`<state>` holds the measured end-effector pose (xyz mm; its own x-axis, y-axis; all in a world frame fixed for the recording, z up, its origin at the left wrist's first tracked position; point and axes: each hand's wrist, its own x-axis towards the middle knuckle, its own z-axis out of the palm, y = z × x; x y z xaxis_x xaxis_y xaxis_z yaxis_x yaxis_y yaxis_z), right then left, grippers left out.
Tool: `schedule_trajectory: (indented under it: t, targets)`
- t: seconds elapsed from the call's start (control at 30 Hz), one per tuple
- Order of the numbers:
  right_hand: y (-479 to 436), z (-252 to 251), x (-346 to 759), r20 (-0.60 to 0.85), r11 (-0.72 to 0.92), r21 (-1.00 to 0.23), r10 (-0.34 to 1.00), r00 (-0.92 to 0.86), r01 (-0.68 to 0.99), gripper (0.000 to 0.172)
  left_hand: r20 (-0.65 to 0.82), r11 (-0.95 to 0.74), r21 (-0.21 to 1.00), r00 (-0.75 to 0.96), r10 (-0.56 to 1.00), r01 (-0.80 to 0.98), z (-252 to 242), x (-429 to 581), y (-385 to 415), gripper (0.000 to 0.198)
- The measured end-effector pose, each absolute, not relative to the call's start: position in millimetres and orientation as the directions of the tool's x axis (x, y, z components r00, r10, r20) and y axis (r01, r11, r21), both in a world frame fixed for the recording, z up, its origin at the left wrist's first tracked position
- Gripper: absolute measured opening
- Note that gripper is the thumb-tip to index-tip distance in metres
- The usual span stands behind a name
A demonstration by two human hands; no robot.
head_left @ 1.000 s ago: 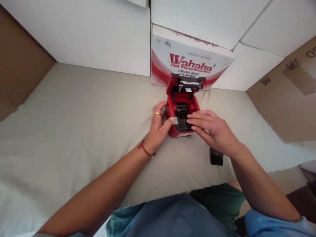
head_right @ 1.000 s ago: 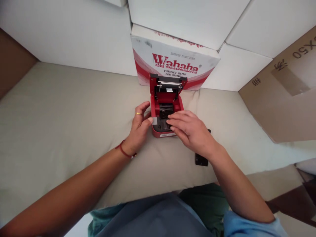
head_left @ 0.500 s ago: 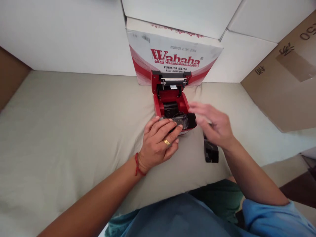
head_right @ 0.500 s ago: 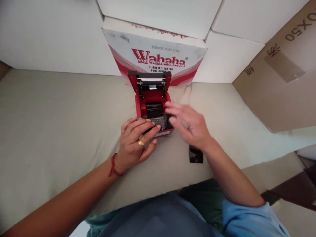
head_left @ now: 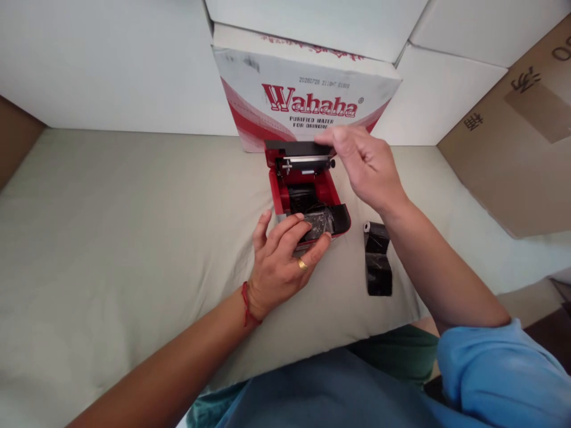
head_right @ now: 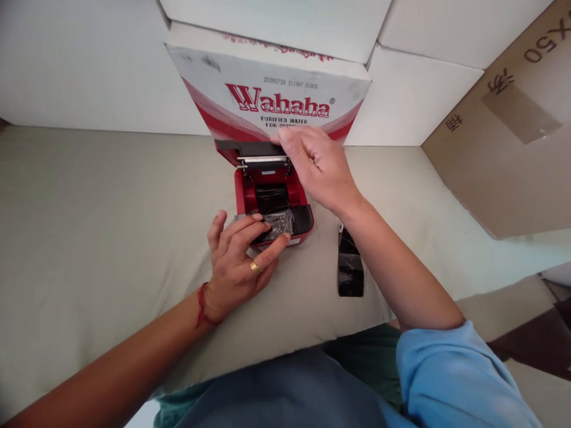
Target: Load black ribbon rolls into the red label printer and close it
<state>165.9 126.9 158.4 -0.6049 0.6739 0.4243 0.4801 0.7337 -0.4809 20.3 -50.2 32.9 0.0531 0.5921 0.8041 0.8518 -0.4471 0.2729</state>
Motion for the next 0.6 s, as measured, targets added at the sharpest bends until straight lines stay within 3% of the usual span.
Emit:
schedule_trajectory:
  t: [0.2,0.4,0.5,0.6]
  targets:
    - [85,139,197,0.54,0.842,-0.427,0.53,-0.654,0.33,0.05,0.817,-0.369,0.19,0.062,0.573,0.91,42,22,-53,0.043]
    - [54,107,207,0.476,0.825,-0.281,0.564,-0.675,0.491,0.039,0.815,-0.428,0.188,0.103,0.571,0.884,39,17,-52,0.045]
    - [44,98,204,0.519,0.814,-0.275,0.573,-0.634,0.511,0.039,0.819,-0.51,0.275,0.079,0.569,0.815,41,8,-51,0.053]
    - [38,96,201,0.574,0.813,-0.319,0.574,-0.584,0.487,0.037,0.782,-0.481,0.462,-0.087,0.617,0.745,51,-4,-51,0.05]
